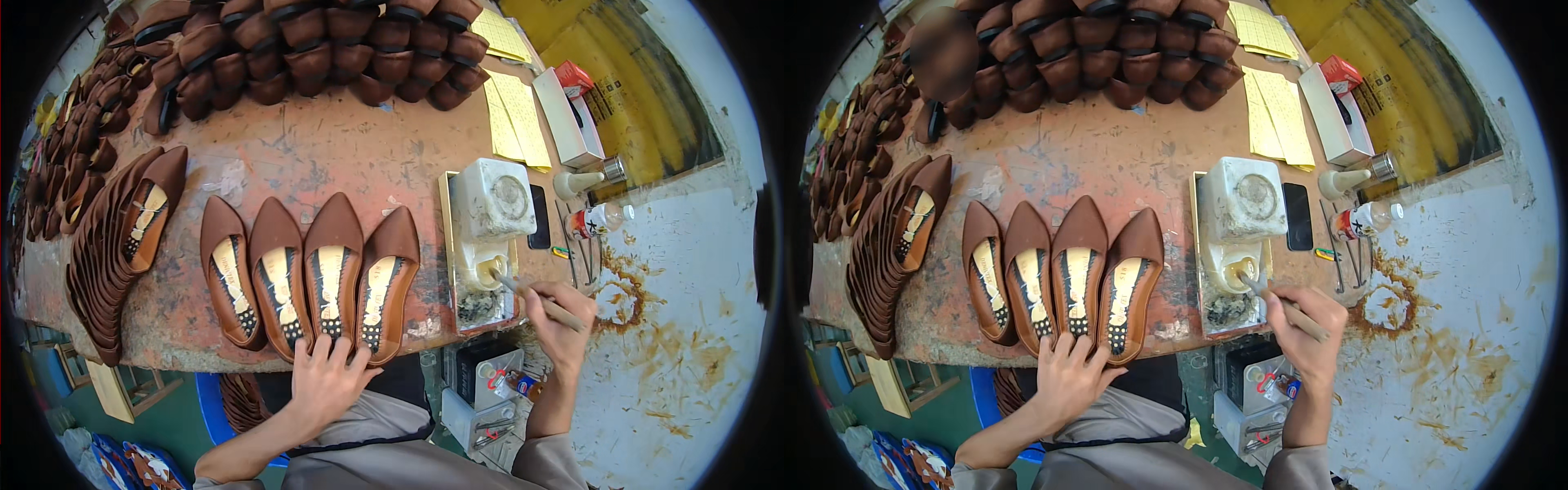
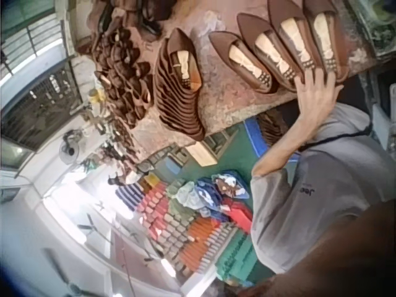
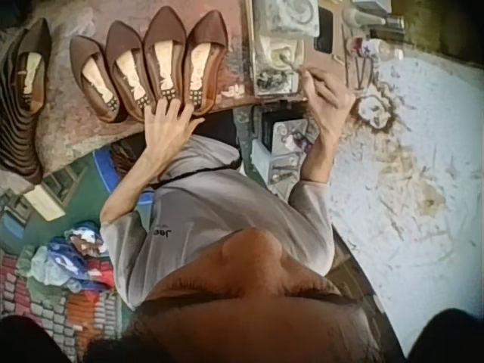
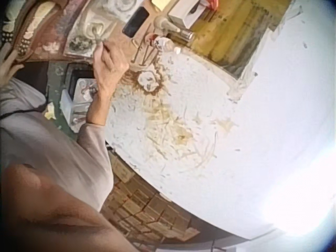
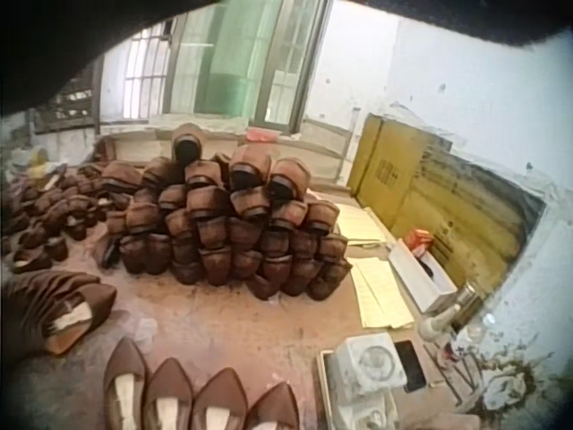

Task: The person places shoe uppers on the workbench and applies glue inside each shoe using a brush.

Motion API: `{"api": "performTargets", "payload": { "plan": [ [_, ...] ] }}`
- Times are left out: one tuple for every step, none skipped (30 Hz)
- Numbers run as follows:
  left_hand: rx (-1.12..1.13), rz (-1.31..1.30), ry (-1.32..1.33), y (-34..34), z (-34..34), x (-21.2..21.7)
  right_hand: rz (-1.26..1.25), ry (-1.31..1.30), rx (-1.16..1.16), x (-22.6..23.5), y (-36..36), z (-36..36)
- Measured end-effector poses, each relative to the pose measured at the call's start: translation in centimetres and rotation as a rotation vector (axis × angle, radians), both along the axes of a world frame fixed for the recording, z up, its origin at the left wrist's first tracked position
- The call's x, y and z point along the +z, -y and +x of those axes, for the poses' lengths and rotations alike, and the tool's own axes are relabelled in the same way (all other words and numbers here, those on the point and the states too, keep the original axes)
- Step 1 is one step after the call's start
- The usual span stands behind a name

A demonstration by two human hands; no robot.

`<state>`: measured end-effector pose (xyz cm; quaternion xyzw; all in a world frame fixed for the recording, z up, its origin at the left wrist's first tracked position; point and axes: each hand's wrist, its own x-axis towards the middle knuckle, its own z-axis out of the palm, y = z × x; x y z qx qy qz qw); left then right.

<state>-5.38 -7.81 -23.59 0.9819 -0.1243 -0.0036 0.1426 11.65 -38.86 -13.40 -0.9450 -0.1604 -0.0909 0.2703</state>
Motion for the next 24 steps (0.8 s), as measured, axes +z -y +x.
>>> {"api": "performTargets", "payload": {
  "plan": [
    [0.061,-0.006,-0.005,1.0,-0.1,0.1,-0.044,0.008,0.023,-0.7,-0.4,0.4],
    [0.123,-0.011,-0.011,1.9,-0.1,0.3,-0.052,0.002,0.022,-1.4,-0.6,0.9],
    [0.189,-0.022,-0.075,2.3,1.5,2.5,-0.059,0.046,0.059,-2.2,-0.7,1.3],
    [0.203,-0.047,-0.009,2.4,3.1,3.8,-0.064,0.087,0.101,-2.8,-0.9,1.3],
    [0.227,-0.067,0.056,2.3,5.0,4.4,-0.144,0.121,0.189,-2.8,-1.2,1.1],
    [0.145,-0.102,0.105,2.1,7.4,4.0,-0.150,0.109,0.199,-2.4,-1.3,0.6],
    [0.068,-0.139,0.153,1.9,9.9,3.4,-0.136,0.074,0.150,-1.4,-1.5,-0.1],
    [-0.017,-0.033,0.200,1.7,12.3,2.2,-0.117,0.039,0.107,-0.6,-1.6,-0.7],
    [-0.078,0.024,0.269,1.6,14.4,1.2,-0.054,0.015,-0.032,-0.1,-1.4,-1.1],
    [-0.063,0.024,0.262,1.4,16.1,-0.3,-0.056,0.009,-0.017,0.4,-1.5,-0.9],
    [-0.106,0.050,0.183,1.2,17.5,-1.9,-0.118,0.032,0.050,0.9,-1.7,-0.8],
    [-0.162,0.074,0.107,1.0,18.6,-2.3,-0.182,0.057,0.105,1.1,-1.8,-0.9],
    [-0.166,0.069,0.104,0.8,18.9,-2.6,-0.162,0.059,0.113,1.1,-1.9,-1.1],
    [-0.145,0.114,0.099,0.4,19.1,-2.9,-0.165,0.055,0.109,1.1,-2.0,-0.9],
    [-0.129,0.156,0.092,0.2,19.0,-3.1,-0.191,0.094,0.103,1.1,-2.0,-0.6],
    [-0.137,0.151,0.087,0.1,18.8,-3.3,-0.217,0.133,0.098,1.1,-2.0,-0.5],
    [-0.129,0.086,0.167,0.1,18.4,-3.5,-0.207,0.047,0.177,1.3,-2.4,-0.7],
    [-0.113,0.022,0.247,0.0,18.0,-3.7,-0.210,0.043,0.176,1.4,-2.4,-0.7],
    [-0.072,0.034,0.265,0.1,17.3,-2.8,-0.223,0.070,0.162,1.6,-2.2,-1.0],
    [-0.074,0.031,0.258,0.1,16.5,-1.9,-0.236,0.097,0.149,1.8,-2.0,-1.2],
    [-0.009,0.060,0.213,-0.2,15.5,-0.5,-0.248,0.101,0.079,2.3,-2.5,-1.0],
    [0.055,0.090,0.173,-0.5,14.7,-0.2,-0.243,0.097,0.078,2.3,-2.8,-1.1],
    [0.120,0.077,0.134,-0.7,13.9,-0.6,-0.259,0.040,0.162,2.1,-3.0,-1.2],
    [0.165,0.046,0.128,-0.9,13.3,-0.6,-0.277,-0.016,0.248,2.1,-3.1,-1.2]
  ]
}}
